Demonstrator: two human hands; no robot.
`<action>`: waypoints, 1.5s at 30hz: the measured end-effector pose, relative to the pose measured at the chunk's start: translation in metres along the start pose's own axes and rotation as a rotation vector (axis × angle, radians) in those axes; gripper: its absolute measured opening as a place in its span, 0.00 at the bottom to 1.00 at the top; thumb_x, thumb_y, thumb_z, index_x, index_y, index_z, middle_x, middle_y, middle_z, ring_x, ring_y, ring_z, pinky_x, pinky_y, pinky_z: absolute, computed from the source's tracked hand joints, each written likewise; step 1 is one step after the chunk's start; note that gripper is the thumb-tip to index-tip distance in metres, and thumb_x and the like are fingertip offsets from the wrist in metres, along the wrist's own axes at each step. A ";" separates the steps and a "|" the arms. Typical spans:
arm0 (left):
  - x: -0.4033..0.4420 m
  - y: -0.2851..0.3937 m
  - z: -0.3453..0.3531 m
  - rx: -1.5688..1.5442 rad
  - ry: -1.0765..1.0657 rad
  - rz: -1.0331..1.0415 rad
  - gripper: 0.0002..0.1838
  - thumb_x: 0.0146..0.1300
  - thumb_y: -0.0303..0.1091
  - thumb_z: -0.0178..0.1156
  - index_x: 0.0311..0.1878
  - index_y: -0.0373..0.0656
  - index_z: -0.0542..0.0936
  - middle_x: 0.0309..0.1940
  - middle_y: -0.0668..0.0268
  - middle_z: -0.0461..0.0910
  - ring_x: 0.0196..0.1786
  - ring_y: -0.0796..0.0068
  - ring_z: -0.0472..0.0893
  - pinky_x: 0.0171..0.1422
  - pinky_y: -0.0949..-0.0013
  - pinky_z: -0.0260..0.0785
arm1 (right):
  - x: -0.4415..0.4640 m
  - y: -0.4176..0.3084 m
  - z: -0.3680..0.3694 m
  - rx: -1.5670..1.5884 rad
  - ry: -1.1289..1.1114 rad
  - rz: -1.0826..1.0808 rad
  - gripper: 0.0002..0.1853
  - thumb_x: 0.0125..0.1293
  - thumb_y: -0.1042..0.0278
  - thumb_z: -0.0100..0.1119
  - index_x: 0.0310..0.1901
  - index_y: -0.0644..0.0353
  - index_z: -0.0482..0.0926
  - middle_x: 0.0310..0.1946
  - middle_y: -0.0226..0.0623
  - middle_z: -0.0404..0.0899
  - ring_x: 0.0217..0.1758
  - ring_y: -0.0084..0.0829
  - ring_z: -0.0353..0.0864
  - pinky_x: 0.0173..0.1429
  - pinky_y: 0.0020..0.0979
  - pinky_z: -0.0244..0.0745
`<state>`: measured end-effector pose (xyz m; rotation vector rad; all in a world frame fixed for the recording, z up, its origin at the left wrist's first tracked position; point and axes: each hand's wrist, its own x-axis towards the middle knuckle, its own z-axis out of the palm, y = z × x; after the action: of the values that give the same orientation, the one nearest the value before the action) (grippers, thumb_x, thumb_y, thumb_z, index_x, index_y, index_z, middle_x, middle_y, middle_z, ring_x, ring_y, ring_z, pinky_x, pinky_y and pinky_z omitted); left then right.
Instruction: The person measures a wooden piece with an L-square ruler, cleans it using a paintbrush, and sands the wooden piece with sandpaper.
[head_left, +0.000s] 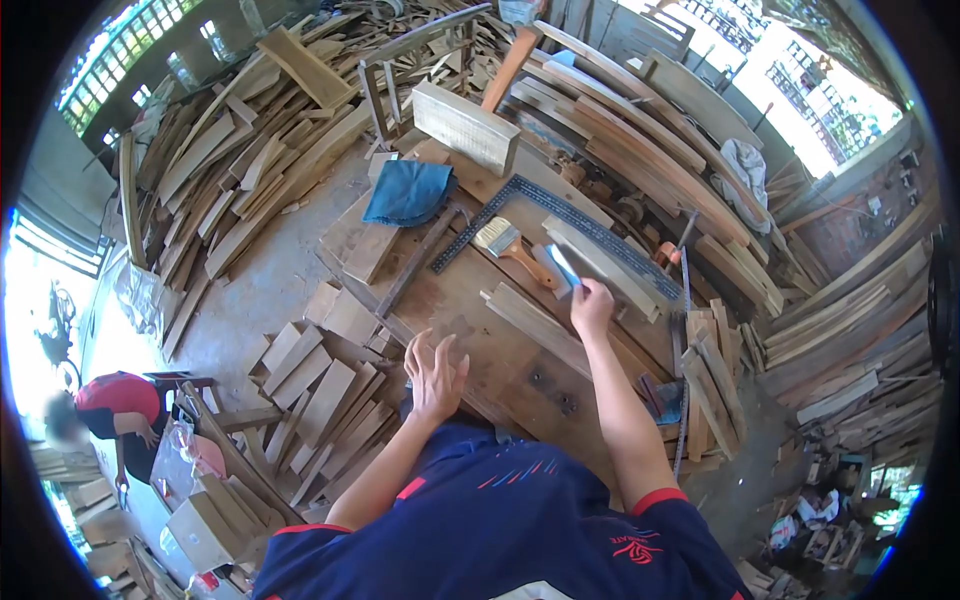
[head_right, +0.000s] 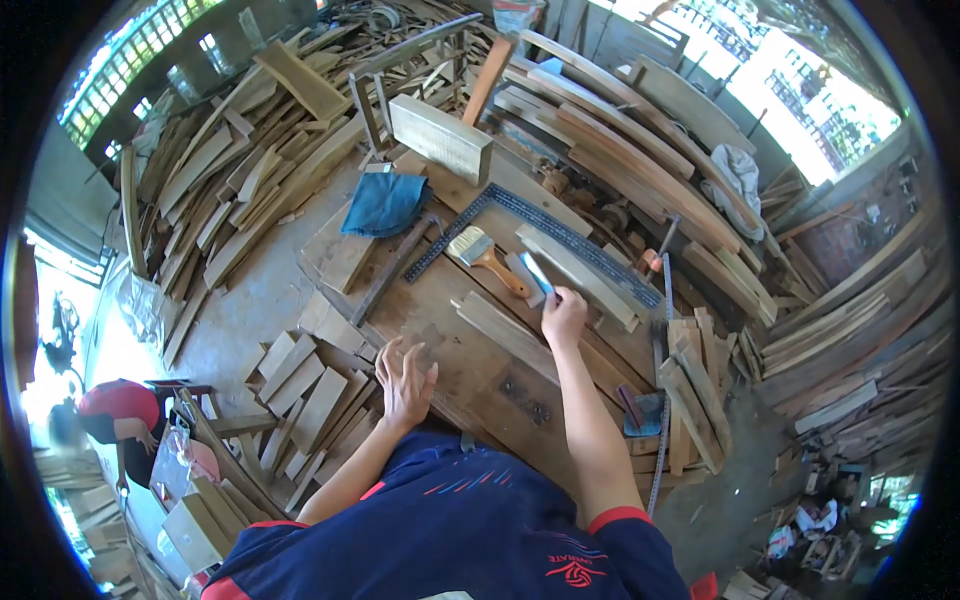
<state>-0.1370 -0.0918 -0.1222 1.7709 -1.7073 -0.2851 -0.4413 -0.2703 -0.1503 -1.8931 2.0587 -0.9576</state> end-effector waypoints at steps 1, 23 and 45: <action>-0.001 0.000 -0.002 -0.007 -0.011 -0.005 0.28 0.70 0.45 0.68 0.71 0.51 0.76 0.75 0.47 0.61 0.78 0.36 0.60 0.80 0.36 0.56 | 0.001 0.000 -0.008 0.023 0.061 0.015 0.09 0.69 0.69 0.67 0.45 0.64 0.87 0.37 0.50 0.87 0.44 0.52 0.87 0.54 0.49 0.80; 0.037 0.091 0.023 -0.921 -0.866 -0.166 0.23 0.78 0.41 0.64 0.68 0.36 0.78 0.49 0.56 0.89 0.49 0.69 0.88 0.52 0.62 0.82 | -0.114 -0.114 -0.153 0.305 -0.180 -0.172 0.17 0.52 0.89 0.65 0.44 0.65 0.86 0.42 0.46 0.86 0.50 0.48 0.85 0.56 0.42 0.81; 0.049 0.091 0.027 -1.300 -1.161 -0.521 0.26 0.81 0.41 0.62 0.73 0.36 0.73 0.64 0.57 0.84 0.63 0.61 0.86 0.65 0.58 0.84 | -0.127 -0.097 -0.150 0.330 -0.196 -0.162 0.10 0.74 0.69 0.66 0.39 0.69 0.86 0.35 0.53 0.87 0.40 0.52 0.89 0.46 0.42 0.81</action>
<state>-0.2193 -0.1409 -0.0759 0.8900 -0.9646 -2.3360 -0.4208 -0.0988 -0.0154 -1.9083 1.5500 -1.0272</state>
